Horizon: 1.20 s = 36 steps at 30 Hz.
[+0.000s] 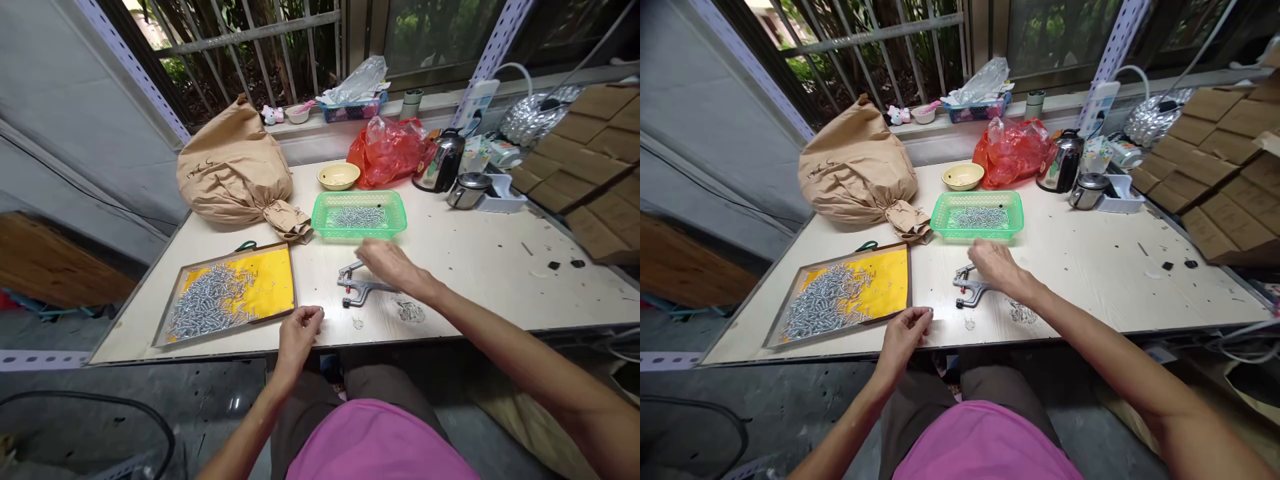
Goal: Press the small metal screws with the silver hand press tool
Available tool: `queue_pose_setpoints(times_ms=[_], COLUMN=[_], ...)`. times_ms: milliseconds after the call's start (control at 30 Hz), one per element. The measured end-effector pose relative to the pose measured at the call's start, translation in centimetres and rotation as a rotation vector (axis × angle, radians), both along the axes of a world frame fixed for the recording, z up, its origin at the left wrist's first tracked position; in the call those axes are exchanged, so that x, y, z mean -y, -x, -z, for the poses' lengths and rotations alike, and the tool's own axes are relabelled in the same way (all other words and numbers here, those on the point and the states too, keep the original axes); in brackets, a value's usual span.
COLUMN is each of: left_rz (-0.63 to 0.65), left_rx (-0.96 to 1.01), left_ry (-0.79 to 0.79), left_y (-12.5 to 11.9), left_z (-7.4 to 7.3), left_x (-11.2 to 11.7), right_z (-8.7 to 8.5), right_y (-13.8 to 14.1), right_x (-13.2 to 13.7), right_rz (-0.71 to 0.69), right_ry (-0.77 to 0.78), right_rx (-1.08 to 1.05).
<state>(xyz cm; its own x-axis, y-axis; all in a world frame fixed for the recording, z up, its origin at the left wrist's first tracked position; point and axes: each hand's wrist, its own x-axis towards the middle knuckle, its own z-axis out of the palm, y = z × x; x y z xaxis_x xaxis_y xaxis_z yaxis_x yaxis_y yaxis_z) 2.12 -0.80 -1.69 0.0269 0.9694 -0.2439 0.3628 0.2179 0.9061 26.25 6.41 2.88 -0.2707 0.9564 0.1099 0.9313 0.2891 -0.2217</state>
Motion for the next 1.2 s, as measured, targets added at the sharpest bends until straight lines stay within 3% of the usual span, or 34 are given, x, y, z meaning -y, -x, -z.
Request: queue_pose_setpoints(times_ms=[100, 200, 400, 667, 933, 1200], left_rz=[0.007, 0.001, -0.018, 0.0, 0.067, 0.056], left_rx=[0.079, 0.174, 0.24, 0.188, 0.258, 0.269], left_ry=[0.049, 0.086, 0.217, 0.266, 0.523, 0.575], left_y=[-0.7, -1.0, -0.8, -0.1, -0.5, -1.1], left_z=[-0.9, -1.5, -1.8, -0.7, 0.0, 0.3], left_x=[-0.6, -0.9, -1.3, -1.1, -1.0, -1.5], right_z=[3.0, 4.7, 4.2, 5.1, 5.2, 5.5], right_y=[-1.3, -1.7, -0.3, 1.0, 1.2, 1.6], right_x=[4.0, 6.4, 6.9, 7.4, 7.6, 7.9], right_rz=[0.0, 0.0, -0.096, -0.21, -0.215, -0.183], right_ry=[0.226, 0.192, 0.182, 0.124, 0.106, 0.073], right_rx=[0.071, 0.097, 0.079, 0.061, 0.068, 0.102])
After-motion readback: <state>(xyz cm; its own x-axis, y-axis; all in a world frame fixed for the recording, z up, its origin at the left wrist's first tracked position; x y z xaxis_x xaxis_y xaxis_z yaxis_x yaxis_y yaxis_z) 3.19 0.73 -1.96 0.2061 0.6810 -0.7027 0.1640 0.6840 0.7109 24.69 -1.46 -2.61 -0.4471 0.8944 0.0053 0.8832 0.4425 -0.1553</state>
